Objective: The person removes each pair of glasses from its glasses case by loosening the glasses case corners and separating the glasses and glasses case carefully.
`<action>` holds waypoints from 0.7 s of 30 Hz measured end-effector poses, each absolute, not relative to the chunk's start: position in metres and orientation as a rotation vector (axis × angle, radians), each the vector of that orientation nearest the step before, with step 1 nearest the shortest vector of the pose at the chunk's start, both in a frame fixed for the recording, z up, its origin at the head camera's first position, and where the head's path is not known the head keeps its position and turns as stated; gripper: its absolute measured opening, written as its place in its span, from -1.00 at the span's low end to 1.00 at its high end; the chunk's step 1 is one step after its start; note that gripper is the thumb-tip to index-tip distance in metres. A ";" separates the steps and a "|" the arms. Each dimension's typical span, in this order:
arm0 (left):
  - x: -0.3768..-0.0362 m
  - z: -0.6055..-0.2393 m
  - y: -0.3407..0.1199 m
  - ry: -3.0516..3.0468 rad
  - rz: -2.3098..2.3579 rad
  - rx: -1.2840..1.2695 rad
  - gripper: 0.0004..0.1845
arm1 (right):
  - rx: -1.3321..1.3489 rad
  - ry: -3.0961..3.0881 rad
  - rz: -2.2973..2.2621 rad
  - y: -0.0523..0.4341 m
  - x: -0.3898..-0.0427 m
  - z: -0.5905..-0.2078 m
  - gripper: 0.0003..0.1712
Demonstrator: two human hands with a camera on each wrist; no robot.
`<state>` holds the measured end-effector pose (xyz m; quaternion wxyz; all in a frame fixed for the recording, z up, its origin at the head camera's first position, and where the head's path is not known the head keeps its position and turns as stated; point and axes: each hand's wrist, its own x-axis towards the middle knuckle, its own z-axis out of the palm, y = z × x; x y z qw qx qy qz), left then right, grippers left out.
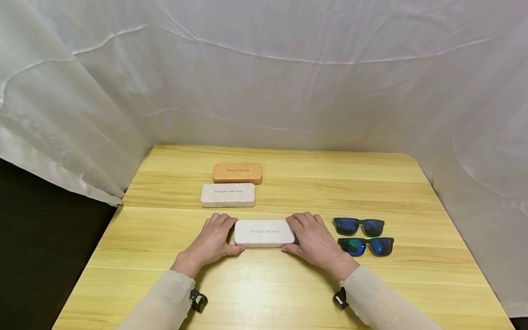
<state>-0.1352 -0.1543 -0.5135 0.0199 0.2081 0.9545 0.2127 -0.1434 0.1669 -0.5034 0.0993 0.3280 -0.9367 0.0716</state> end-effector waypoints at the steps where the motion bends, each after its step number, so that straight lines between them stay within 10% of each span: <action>1: -0.135 -0.514 -0.154 2.959 0.669 0.641 -0.16 | 0.971 -2.771 0.211 0.167 -0.144 -0.503 -0.13; 21: -0.137 -0.516 -0.155 2.947 0.691 0.636 -0.14 | 1.013 -2.789 0.223 0.167 -0.150 -0.500 -0.11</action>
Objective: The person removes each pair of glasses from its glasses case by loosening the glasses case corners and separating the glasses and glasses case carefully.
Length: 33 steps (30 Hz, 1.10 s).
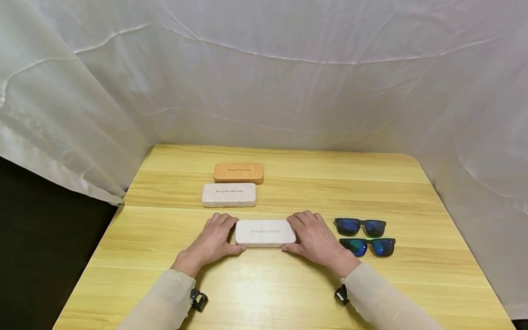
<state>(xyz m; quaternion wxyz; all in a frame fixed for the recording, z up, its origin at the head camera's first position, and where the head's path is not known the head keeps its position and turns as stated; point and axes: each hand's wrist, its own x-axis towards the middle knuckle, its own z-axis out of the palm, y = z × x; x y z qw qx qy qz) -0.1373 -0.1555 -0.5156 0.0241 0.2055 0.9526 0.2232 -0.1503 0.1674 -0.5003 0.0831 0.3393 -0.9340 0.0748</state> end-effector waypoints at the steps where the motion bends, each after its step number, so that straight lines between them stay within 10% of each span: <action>1: -0.137 -0.515 -0.155 2.946 0.694 0.636 -0.15 | 1.020 -2.784 0.229 0.167 -0.151 -0.500 -0.10; 33: -0.140 -0.510 -0.155 2.876 0.734 0.596 -0.14 | 0.984 -3.177 0.611 0.170 -0.170 -0.465 -0.07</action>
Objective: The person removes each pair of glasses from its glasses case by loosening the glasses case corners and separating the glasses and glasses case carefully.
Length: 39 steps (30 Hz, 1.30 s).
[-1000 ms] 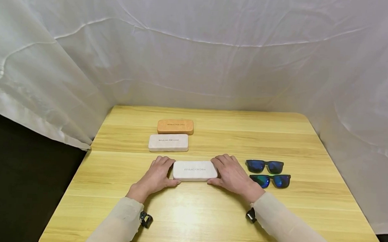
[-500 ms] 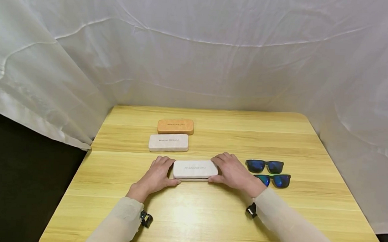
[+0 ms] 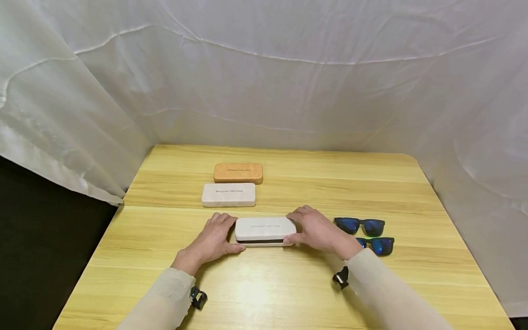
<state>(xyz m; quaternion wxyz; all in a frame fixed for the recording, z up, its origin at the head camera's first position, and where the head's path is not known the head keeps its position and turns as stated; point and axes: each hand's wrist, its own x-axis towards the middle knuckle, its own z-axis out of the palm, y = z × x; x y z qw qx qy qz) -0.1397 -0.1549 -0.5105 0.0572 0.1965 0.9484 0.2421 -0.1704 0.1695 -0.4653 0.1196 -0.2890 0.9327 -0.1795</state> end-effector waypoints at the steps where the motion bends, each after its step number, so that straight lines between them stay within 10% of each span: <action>1: -0.140 -0.511 -0.155 2.874 0.735 0.594 -0.14 | -0.831 2.717 -0.535 0.169 -0.171 -0.465 -0.07; 39: -0.140 -0.512 -0.154 2.855 0.845 0.561 -0.23 | -0.465 2.502 -1.007 0.177 -0.188 -0.469 -0.27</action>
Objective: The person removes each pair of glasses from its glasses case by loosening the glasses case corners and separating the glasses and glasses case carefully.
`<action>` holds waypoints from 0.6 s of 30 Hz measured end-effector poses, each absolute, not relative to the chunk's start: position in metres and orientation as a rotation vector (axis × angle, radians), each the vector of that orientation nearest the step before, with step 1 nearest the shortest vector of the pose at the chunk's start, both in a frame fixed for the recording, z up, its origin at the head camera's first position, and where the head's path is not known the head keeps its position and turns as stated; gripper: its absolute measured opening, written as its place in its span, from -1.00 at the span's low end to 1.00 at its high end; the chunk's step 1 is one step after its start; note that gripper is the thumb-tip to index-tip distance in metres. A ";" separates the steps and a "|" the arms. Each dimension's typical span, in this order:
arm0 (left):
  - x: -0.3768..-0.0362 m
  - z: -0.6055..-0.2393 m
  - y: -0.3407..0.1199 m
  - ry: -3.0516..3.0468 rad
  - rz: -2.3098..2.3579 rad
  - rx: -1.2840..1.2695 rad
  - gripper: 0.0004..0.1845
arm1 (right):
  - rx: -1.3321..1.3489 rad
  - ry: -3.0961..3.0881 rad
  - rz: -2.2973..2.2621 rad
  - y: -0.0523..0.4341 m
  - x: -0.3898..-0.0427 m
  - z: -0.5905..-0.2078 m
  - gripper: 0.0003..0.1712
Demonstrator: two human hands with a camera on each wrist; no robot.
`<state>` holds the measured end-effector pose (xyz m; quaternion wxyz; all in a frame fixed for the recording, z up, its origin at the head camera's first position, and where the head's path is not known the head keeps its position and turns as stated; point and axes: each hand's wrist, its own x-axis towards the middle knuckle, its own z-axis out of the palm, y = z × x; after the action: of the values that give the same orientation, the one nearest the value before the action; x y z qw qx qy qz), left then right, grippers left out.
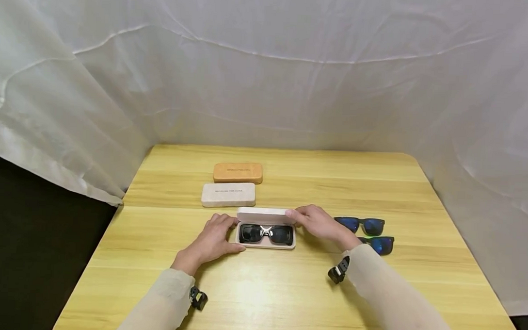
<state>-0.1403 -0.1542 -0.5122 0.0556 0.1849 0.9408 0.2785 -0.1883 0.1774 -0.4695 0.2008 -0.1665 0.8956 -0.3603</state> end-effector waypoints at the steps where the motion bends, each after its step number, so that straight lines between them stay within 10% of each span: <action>1: -0.140 -0.512 -0.154 2.855 0.841 0.559 -0.21 | -0.454 2.501 -1.011 0.177 -0.188 -0.470 -0.26; 18: -0.142 -0.516 -0.155 2.860 0.870 0.509 -0.15 | -0.326 2.584 -1.131 0.162 -0.187 -0.476 -0.23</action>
<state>-0.1422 -0.1549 -0.5157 0.0545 0.1677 0.9418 0.2864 -0.1874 0.1623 -0.4763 0.1504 -0.1135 0.8997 -0.3938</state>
